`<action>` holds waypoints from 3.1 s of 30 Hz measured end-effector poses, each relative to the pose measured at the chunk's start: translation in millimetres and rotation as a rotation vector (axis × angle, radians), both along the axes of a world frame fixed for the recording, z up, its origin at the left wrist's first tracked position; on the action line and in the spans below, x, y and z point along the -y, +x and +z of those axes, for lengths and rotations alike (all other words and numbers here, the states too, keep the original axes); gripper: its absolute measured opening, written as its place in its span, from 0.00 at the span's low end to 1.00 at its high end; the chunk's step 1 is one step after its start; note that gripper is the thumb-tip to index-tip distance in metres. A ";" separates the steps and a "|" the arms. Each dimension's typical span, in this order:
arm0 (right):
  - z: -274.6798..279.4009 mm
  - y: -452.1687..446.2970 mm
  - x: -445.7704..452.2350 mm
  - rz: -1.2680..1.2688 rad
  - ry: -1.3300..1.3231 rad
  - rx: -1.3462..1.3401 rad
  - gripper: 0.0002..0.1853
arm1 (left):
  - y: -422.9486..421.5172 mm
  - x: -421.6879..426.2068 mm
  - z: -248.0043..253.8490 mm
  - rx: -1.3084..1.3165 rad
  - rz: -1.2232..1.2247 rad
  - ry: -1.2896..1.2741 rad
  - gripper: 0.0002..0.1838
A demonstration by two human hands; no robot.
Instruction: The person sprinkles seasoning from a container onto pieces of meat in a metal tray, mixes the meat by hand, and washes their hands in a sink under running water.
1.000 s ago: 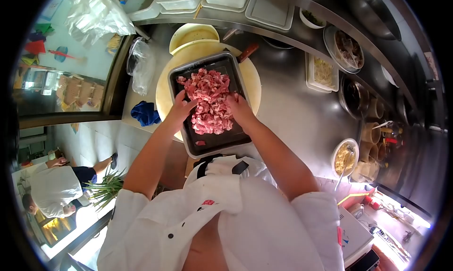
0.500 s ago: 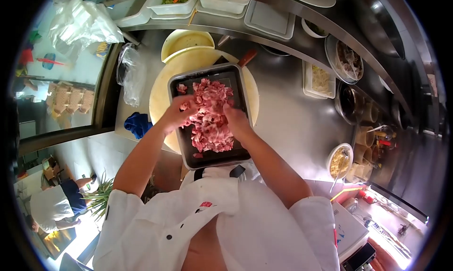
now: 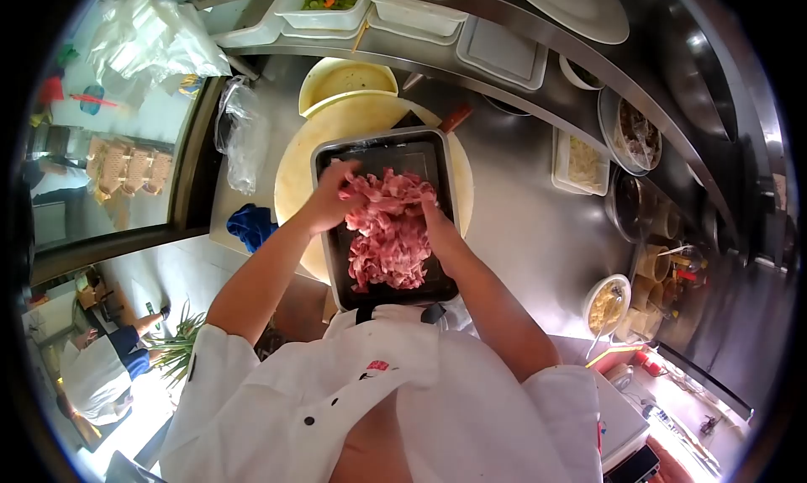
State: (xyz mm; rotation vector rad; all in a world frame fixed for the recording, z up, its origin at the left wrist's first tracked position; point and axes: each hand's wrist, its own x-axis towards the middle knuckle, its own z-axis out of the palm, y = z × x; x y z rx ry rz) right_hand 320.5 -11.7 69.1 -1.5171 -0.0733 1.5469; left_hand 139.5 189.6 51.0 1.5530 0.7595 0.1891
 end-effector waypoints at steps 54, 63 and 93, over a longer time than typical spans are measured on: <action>-74.7 -6.2 73.9 0.134 -0.042 1.579 0.27 | 111.3 -25.4 -3.1 -0.027 -0.759 1.669 0.26; -77.0 -1.2 62.5 0.202 0.064 1.612 0.27 | 3.3 -38.5 -12.4 -0.273 -0.326 1.481 0.21; -68.0 11.4 57.3 0.258 0.141 1.506 0.25 | 23.7 61.3 -22.0 0.003 -0.090 0.591 0.40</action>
